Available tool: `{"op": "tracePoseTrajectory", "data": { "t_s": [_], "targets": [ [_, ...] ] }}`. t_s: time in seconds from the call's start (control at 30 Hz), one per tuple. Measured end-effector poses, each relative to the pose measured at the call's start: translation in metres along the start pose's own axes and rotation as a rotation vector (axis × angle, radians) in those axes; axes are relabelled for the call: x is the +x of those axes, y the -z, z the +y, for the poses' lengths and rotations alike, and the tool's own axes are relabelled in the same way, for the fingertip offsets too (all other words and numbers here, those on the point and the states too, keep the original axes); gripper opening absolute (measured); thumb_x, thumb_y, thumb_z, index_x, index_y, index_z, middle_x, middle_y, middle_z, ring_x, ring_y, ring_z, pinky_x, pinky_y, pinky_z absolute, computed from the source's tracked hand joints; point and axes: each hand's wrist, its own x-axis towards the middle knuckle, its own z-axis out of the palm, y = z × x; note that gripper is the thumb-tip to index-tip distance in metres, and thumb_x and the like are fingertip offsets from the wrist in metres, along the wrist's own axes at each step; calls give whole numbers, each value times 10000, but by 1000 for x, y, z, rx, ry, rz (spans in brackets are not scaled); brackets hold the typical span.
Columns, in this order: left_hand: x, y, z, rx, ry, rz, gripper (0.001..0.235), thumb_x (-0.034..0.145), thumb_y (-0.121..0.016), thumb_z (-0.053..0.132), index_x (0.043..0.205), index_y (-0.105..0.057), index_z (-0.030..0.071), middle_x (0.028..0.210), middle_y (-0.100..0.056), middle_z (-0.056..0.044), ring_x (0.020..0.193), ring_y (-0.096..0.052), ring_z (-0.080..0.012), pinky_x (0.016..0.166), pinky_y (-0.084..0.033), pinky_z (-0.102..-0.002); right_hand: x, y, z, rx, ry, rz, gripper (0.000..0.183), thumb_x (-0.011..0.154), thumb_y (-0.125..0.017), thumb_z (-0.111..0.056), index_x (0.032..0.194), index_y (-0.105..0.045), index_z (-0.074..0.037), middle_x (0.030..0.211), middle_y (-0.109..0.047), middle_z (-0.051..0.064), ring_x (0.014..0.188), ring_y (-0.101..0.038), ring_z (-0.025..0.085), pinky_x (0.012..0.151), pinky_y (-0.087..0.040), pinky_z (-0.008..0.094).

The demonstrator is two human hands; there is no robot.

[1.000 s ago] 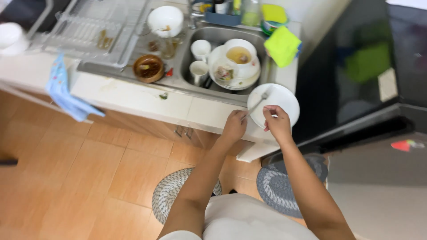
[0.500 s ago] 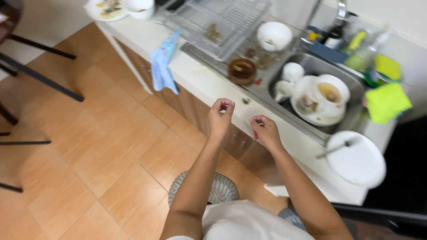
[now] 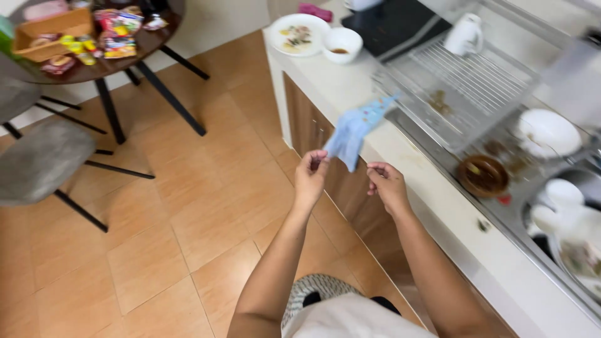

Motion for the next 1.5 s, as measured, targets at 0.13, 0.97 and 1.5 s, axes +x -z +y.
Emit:
{"op": "tracePoseTrajectory", "data": {
  "t_s": [0.13, 0.97, 1.5],
  "targets": [
    [38, 40, 5, 9, 46, 59, 143, 983, -683, 90, 1108, -694, 22, 916, -687, 29, 800, -591, -40, 738, -507, -210, 59, -42, 7, 47, -35, -35, 192, 946, -712, -123, 1118, -690, -39, 826, -627, 0, 617, -545, 78, 528, -519, 267],
    [414, -24, -136, 167, 373, -91, 306, 987, -659, 211, 1176, -713, -23, 905, -710, -49, 760, -665, -99, 655, -540, -256, 526, -113, 48, 435, -360, 215, 593, 943, -702, -232, 1418, -353, -163, 1186, -553, 97, 843, -626, 222, 700, -568, 403],
    [557, -59, -230, 85, 542, -356, 712, 944, -670, 248, 1515, -315, 15, 1290, -601, -214, 948, -715, -208, 704, -614, -316, 562, -137, 33, 387, -287, 475, 717, 920, -508, -48, 1509, -102, -100, 1250, -560, 302, 938, -719, 349, 816, -667, 472]
  ]
}}
